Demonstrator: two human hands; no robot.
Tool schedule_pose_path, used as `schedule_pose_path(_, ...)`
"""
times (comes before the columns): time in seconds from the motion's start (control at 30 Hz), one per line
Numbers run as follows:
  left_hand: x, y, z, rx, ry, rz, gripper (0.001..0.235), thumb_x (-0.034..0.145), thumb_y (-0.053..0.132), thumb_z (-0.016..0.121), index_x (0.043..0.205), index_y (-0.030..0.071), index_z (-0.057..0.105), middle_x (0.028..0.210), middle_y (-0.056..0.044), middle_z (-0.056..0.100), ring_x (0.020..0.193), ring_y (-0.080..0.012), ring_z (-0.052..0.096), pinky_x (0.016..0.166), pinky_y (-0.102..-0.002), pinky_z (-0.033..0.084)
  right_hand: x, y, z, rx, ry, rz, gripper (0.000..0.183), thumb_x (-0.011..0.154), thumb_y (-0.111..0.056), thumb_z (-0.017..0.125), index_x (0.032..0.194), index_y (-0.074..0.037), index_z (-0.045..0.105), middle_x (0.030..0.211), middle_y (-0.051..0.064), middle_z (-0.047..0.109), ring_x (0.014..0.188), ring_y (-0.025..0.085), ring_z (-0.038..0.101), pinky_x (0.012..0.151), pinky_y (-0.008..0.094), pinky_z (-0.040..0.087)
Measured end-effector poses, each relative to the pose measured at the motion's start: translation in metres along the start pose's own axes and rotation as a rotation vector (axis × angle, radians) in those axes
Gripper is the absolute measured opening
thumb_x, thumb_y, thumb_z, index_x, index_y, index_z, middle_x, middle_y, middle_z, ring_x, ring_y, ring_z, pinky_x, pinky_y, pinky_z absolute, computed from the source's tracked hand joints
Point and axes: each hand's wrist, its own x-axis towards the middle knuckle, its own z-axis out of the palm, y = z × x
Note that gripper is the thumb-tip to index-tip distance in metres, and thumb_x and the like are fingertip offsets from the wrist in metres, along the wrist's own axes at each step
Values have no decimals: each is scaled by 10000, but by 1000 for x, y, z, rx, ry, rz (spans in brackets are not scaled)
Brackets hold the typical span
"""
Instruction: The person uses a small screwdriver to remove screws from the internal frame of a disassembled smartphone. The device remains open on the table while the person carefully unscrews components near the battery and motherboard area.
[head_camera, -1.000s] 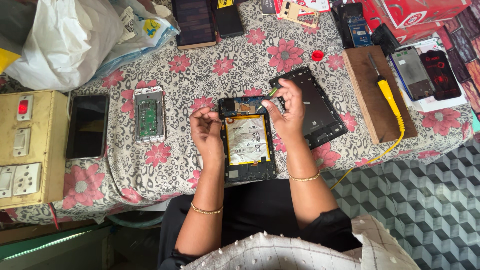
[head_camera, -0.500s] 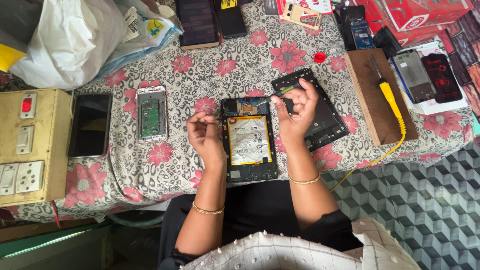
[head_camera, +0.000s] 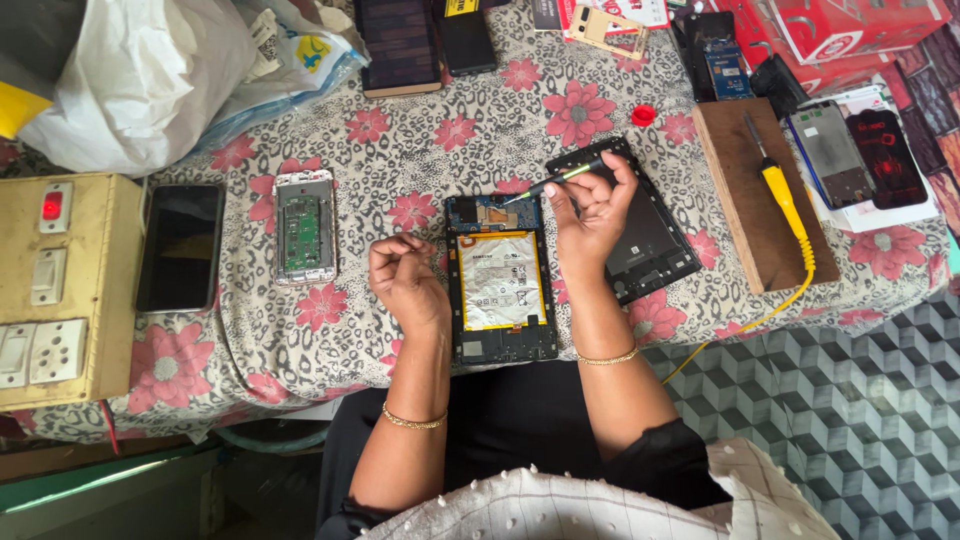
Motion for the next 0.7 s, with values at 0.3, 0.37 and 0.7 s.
schedule_pose_path(0.3, -2, 0, 3, 19, 18, -21, 224, 896, -171, 504, 920, 43, 565, 919, -95, 639, 827, -167, 608, 805, -326, 535, 0, 7, 5, -144, -6, -31, 723, 934, 167, 753, 1488, -69, 354, 1109, 130, 670, 1050, 185, 709, 964, 281, 572)
schedule_pose_path(0.37, -2, 1, 4, 19, 21, -23, 227, 889, -171, 499, 922, 43, 568, 918, -94, 640, 825, -167, 606, 804, -328, 531, 1, 7, 5, -133, -10, -40, 729, 932, 167, 757, 1491, -70, 353, 1110, 129, 668, 1052, 186, 708, 967, 281, 570)
schedule_pose_path(0.7, -3, 0, 4, 33, 29, -40, 234, 877, -173, 492, 929, 41, 569, 935, -92, 630, 837, -160, 597, 815, -327, 528, 1, 12, 3, -142, -16, -51, 734, 931, 153, 772, 1490, -68, 351, 1101, 127, 672, 1040, 182, 708, 957, 289, 586)
